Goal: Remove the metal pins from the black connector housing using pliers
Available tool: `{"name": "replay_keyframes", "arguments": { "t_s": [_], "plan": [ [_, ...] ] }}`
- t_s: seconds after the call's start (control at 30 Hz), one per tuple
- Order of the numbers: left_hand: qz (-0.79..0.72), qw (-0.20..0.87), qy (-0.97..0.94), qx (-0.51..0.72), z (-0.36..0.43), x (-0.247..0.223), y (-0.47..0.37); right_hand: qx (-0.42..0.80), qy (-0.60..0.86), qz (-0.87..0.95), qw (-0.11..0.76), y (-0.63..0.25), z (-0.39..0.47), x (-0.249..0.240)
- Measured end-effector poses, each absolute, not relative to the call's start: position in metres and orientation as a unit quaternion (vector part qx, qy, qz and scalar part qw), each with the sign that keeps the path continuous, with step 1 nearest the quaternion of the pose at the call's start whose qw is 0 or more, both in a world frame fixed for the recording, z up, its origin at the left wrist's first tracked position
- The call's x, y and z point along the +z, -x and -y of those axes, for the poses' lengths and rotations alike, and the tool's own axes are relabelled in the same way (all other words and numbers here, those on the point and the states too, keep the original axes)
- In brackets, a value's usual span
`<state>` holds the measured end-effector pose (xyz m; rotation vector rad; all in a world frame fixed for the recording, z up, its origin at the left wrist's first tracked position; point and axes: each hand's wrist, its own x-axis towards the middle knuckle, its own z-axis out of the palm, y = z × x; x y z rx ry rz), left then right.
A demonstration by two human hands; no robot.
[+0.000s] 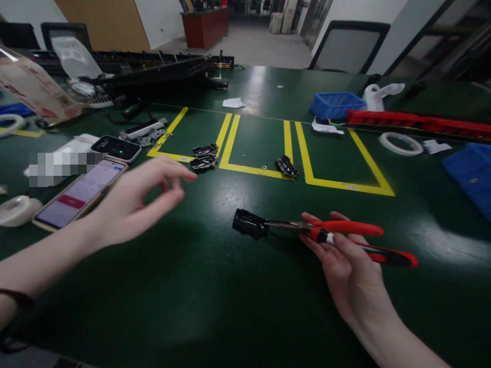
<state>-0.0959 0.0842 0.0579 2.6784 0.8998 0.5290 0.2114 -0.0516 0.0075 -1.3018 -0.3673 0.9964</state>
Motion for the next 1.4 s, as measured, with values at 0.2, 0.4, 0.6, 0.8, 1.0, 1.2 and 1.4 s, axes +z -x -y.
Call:
{"name": "replay_keyframes", "arguments": {
  "t_s": [0.2,0.4,0.6,0.8,1.0,1.2,1.4],
  "plan": [
    [-0.182,0.171,-0.963,0.103,-0.090,0.018,0.022,0.426,0.581,0.197,0.665,-0.215,0.055,0.009],
    [-0.171,0.150,-0.969,0.092,-0.086,-0.002,-0.008,0.406,0.578,0.245,0.665,-0.217,0.057,0.011],
    [-0.158,0.208,-0.960,0.101,-0.089,-0.004,-0.007,0.362,0.586,0.293,0.664,-0.212,0.061,0.009],
    [-0.146,0.270,-0.946,0.100,-0.087,-0.007,-0.003,0.370,0.599,0.275,0.654,-0.209,0.062,0.008],
    [-0.162,0.298,-0.936,0.098,-0.088,-0.006,-0.004,0.407,0.614,0.191,0.649,-0.212,0.058,0.007],
    [-0.162,0.287,-0.938,0.104,-0.087,-0.007,-0.004,0.420,0.625,0.153,0.639,-0.212,0.055,0.004],
    [-0.162,0.281,-0.940,0.106,-0.086,-0.006,-0.006,0.465,0.600,0.152,0.633,-0.213,0.056,0.002]
  ]
}}
